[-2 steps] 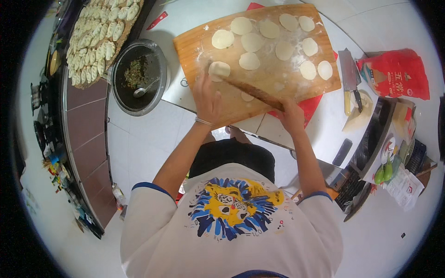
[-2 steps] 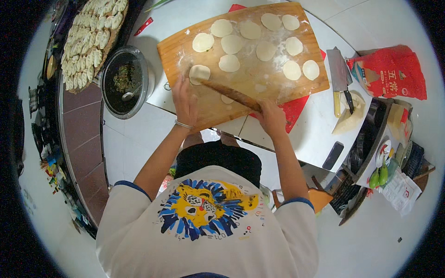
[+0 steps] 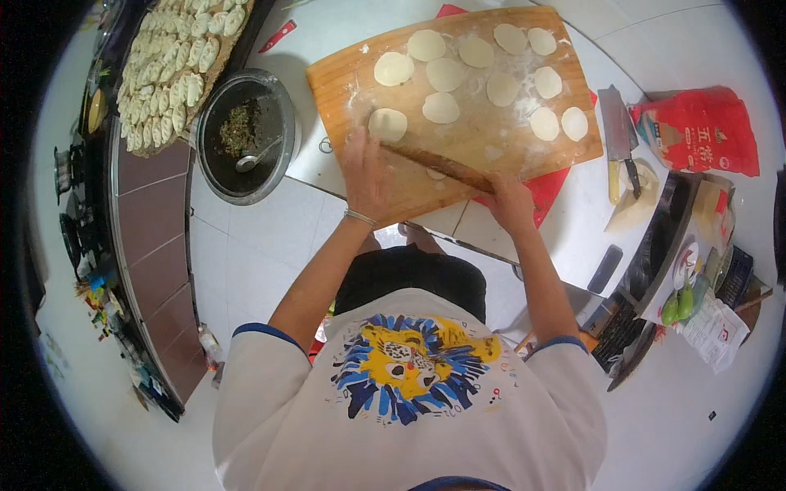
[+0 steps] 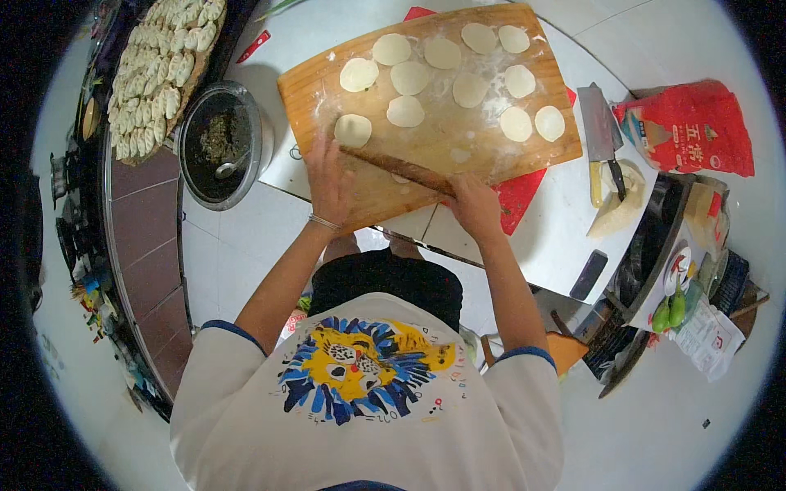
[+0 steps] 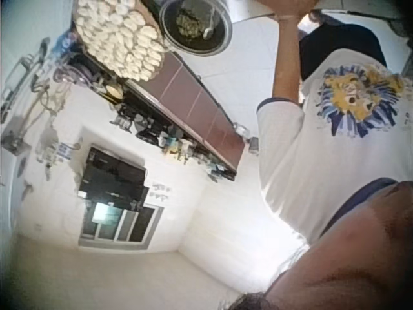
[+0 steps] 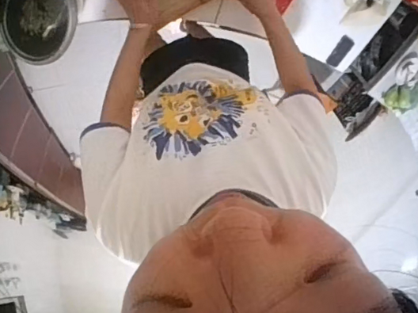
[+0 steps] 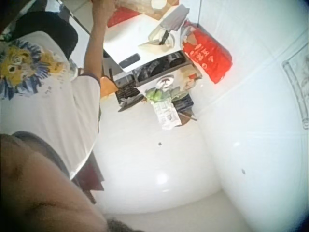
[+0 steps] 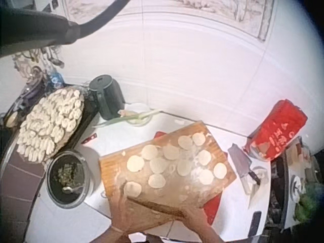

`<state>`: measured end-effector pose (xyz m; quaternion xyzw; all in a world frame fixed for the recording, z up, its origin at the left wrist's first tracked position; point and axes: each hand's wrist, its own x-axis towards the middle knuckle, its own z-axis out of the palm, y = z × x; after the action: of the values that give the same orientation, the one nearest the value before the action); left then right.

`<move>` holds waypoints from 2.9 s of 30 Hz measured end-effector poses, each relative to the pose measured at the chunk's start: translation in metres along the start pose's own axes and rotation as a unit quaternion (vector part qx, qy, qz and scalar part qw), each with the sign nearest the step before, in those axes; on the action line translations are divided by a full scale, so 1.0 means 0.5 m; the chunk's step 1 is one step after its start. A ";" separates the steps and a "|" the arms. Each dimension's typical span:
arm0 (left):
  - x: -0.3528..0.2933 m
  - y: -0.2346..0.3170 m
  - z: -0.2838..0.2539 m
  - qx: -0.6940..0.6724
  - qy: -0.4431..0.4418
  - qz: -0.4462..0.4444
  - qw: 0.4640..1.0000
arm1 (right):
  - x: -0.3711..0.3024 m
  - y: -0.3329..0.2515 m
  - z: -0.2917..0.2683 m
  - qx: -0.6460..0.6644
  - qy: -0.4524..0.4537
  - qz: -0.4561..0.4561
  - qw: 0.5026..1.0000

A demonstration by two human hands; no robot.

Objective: The person uses a wooden rolling pin to flatten small balls of dough into thin, round discs on a floured wooden board. They repeatedly roll, rotate, and reposition the dough pieces to achieve a uniform shape. A tray of prepared dumplings and a bowl of filling are visible nearby.

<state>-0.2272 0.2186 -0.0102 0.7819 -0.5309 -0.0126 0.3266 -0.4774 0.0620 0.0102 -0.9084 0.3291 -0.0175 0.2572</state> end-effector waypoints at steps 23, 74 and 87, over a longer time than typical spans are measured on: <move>-0.060 0.027 -0.008 0.076 -0.204 -0.029 0.976 | 0.032 -0.030 0.070 -0.173 0.057 -0.021 0.983; -0.080 -0.018 -0.015 0.092 -0.168 -0.080 0.978 | 0.150 -0.038 0.078 -0.107 0.053 -0.054 0.991; -0.141 0.020 -0.064 0.068 -0.242 -0.122 0.960 | 0.063 -0.031 0.082 -0.156 0.009 -0.078 0.985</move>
<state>-0.2546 0.2912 -0.0027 0.8345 -0.4945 -0.2049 0.1309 -0.4354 0.0720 -0.0223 -0.9600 0.2585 0.0055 0.1069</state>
